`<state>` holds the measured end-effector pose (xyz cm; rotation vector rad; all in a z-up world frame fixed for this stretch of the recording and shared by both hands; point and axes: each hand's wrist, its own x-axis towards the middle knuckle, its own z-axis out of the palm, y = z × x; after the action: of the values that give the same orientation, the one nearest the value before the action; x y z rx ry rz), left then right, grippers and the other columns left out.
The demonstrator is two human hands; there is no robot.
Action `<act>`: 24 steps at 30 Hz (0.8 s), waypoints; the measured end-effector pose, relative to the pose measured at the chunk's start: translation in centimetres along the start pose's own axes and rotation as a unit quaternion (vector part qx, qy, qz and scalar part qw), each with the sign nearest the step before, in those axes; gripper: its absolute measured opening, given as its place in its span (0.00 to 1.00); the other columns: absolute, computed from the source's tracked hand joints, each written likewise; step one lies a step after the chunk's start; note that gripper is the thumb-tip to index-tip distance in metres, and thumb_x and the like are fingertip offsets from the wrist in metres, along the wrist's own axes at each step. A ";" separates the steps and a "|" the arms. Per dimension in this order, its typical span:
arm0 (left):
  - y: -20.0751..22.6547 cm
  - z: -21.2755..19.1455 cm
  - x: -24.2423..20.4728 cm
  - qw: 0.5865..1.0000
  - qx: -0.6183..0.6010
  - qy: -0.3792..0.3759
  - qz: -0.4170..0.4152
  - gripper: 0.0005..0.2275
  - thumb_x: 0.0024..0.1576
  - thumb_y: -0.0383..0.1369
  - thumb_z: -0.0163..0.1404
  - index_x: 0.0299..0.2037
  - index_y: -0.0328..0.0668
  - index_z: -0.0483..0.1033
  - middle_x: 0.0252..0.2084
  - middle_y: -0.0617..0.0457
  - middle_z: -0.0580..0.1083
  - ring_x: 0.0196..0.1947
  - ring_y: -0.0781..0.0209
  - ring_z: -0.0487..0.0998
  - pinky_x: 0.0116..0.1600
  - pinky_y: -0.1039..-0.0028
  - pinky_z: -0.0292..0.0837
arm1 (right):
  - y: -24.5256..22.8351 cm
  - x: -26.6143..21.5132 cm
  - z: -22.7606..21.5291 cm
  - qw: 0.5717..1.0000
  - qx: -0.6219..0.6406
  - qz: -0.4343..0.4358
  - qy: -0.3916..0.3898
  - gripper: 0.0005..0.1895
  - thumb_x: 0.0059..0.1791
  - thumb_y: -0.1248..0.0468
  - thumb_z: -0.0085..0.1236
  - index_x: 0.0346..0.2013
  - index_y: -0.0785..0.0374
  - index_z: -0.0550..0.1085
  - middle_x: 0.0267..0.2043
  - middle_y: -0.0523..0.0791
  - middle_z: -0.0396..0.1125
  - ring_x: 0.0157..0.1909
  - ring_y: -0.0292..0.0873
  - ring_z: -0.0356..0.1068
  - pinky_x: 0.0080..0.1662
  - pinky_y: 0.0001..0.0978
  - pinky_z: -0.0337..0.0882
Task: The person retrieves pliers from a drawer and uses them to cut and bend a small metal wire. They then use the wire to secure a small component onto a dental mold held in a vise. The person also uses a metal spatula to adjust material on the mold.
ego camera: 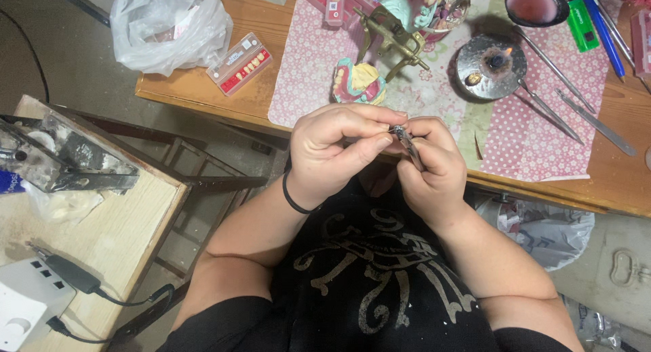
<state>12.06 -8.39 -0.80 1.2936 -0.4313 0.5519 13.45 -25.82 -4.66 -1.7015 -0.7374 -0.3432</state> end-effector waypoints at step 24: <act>-0.9 -0.4 0.2 0.994 -0.062 -0.074 -0.052 0.03 0.57 0.23 0.61 0.38 0.31 0.82 0.38 0.42 0.82 0.36 0.55 0.85 0.38 0.65 0.85 | 1.9 0.1 -1.9 0.991 0.092 0.050 -0.088 0.16 0.40 0.83 0.50 0.19 0.64 0.80 0.27 0.48 0.71 0.27 0.47 0.70 0.37 0.40 0.75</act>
<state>12.74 -8.12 -1.46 1.2342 -0.5107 0.3379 15.00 -27.82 -5.51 -1.5989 -0.7847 -0.0537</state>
